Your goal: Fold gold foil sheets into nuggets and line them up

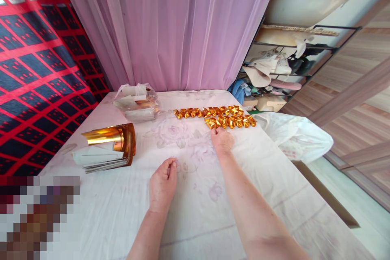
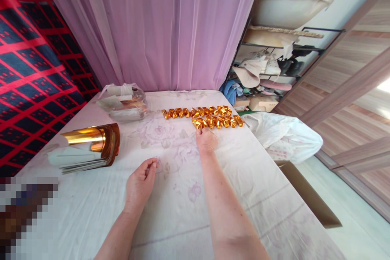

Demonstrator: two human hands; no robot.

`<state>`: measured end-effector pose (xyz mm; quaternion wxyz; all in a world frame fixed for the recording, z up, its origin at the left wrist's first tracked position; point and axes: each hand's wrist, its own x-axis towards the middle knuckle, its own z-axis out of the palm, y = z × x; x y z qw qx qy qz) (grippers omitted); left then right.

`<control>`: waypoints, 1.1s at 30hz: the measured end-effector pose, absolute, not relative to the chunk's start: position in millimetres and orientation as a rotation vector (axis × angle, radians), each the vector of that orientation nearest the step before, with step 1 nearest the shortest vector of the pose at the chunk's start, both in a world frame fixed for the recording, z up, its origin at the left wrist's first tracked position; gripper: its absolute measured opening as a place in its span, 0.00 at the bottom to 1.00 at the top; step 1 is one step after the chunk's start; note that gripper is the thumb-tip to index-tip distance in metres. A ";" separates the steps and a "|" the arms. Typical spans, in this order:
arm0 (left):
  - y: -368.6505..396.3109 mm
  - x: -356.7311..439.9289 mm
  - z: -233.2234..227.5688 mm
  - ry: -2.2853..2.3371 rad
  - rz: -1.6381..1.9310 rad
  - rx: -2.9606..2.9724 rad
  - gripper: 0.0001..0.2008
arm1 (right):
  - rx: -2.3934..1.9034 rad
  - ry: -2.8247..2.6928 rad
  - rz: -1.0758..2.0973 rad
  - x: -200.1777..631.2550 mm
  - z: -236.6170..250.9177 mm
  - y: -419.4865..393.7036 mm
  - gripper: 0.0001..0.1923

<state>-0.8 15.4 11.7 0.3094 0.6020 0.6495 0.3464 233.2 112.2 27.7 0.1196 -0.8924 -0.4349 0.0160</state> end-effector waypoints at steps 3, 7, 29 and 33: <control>15.5 -1.0 11.6 1.712 0.913 1.598 0.13 | -2.602 -1.272 0.063 233.9 27.4 112.7 0.19; 15.2 -1.5 11.4 1.712 0.904 1.602 0.13 | -2.590 -1.290 0.068 233.4 27.3 112.6 0.19; 16.0 -1.5 9.6 1.716 0.895 1.581 0.14 | -2.533 -1.309 0.146 234.5 25.6 111.0 0.21; 15.2 -1.0 11.3 1.715 0.900 1.570 0.14 | -2.521 -1.325 0.180 234.4 26.8 107.3 0.20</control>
